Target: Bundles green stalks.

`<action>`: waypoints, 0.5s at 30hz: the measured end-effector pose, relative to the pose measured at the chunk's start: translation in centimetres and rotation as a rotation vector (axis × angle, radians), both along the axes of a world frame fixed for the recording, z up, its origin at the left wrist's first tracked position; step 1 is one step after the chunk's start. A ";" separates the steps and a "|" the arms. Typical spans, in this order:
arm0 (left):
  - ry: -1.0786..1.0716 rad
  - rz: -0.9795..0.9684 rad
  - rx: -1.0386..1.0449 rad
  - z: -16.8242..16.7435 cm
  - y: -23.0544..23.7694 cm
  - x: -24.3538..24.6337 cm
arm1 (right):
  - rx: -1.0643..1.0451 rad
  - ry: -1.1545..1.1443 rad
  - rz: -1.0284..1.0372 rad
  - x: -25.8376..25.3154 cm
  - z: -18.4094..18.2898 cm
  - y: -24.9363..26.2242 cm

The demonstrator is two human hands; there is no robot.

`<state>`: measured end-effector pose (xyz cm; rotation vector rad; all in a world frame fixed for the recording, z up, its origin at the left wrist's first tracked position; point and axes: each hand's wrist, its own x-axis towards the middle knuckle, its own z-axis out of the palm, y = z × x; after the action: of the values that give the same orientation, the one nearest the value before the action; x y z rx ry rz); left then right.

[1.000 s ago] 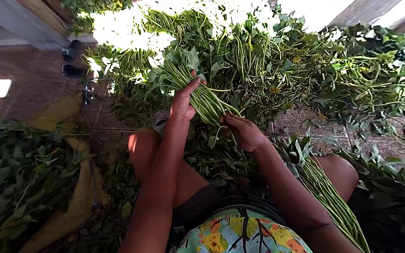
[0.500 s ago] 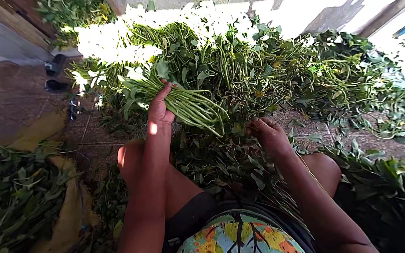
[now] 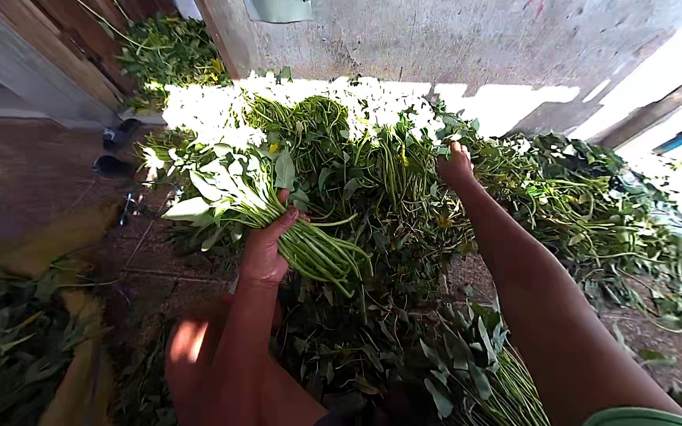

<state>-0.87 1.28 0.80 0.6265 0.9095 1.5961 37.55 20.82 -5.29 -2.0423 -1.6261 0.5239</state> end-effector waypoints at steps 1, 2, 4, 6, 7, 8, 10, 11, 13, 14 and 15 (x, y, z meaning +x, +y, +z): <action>-0.027 0.001 -0.011 0.1 0.0 -0.1 | -0.065 -0.071 0.034 0.1 -0.5 1.1; -0.035 0.000 -0.018 0.1 0.0 -0.2 | -0.101 -0.137 0.072 0.1 -0.9 1.8; -0.026 -0.008 -0.014 0.1 0.2 -0.5 | 0.001 -0.098 0.070 -0.5 0.0 2.2; -0.019 -0.022 0.015 0.1 0.6 -0.5 | 0.237 0.162 0.020 -1.2 2.0 2.1; -0.017 -0.036 0.033 0.1 0.8 -0.5 | 0.319 0.294 0.014 -1.4 2.9 1.9; -0.017 -0.048 0.043 -0.1 0.8 -0.4 | 0.367 0.433 0.025 -1.6 3.5 1.2; -0.016 -0.061 0.039 -0.4 0.9 0.2 | 0.421 0.729 0.097 -2.0 3.8 -0.9; -0.008 -0.063 0.031 -0.6 1.0 0.5 | 0.445 0.873 0.142 -2.3 3.8 -2.1; 0.019 -0.061 -0.012 -0.9 1.2 1.2 | 0.439 1.099 0.206 -3.7 3.8 -4.8; 0.042 -0.060 -0.044 -1.0 1.2 1.7 | 0.426 1.148 0.223 -4.6 3.7 -6.4; 0.071 -0.059 -0.068 -1.2 1.2 2.1 | 0.417 1.169 0.236 -5.7 3.6 -8.2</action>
<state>1.23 2.46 -0.44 0.6603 0.9849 1.4925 31.89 12.63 -1.72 -0.8781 -1.0691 1.0765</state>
